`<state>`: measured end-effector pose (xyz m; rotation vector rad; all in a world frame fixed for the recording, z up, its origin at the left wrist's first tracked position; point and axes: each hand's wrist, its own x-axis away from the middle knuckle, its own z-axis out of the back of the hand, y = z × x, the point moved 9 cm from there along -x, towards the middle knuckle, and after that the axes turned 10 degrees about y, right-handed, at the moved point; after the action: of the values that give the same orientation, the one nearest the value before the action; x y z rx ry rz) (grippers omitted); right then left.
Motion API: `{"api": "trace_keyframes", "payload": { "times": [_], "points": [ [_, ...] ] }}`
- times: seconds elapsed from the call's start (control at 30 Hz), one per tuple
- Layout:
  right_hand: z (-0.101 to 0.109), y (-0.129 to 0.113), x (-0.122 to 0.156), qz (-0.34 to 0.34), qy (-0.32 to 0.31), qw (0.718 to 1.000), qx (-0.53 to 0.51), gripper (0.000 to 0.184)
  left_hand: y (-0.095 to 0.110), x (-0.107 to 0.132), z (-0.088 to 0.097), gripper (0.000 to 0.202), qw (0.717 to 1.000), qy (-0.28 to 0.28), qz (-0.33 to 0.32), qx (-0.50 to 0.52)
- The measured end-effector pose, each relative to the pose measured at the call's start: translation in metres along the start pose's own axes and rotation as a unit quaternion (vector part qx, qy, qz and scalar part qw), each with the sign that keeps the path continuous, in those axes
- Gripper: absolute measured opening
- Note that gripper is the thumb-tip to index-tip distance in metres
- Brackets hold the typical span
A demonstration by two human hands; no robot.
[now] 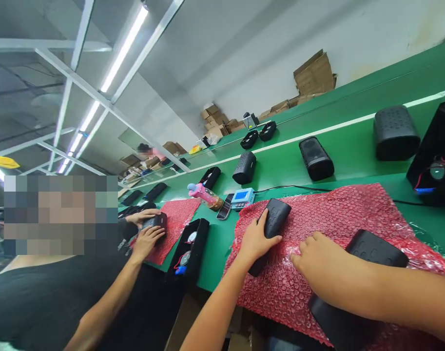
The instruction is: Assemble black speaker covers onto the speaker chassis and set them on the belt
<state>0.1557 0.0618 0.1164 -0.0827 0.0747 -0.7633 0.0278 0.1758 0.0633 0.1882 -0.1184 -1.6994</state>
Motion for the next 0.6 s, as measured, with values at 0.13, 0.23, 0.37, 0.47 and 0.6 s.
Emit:
{"api": "trace_keyframes", "payload": {
  "times": [0.13,0.23,0.37,0.47,0.6],
  "points": [
    [0.007,-0.009,0.003,0.018,-0.05,0.998,0.033,0.025,0.065,-0.007,-0.009,0.097,0.996,0.001,-0.085,0.016],
    [0.007,-0.014,0.002,0.023,-0.098,0.994,0.04,0.028,0.137,-0.015,-0.015,0.098,0.98,-0.011,-0.196,0.031],
    [0.007,-0.013,0.006,0.009,-0.146,0.988,0.053,0.037,0.24,-0.008,-0.02,0.097,0.908,-0.034,-0.416,0.045],
    [0.018,-0.015,0.013,0.023,-0.165,0.985,0.056,0.041,0.281,-0.006,-0.026,0.105,0.872,-0.058,-0.485,0.046],
    [0.035,-0.015,0.022,0.033,-0.182,0.982,0.048,0.036,0.294,-0.018,-0.044,0.104,0.882,-0.097,-0.455,0.073]
  ]
}}
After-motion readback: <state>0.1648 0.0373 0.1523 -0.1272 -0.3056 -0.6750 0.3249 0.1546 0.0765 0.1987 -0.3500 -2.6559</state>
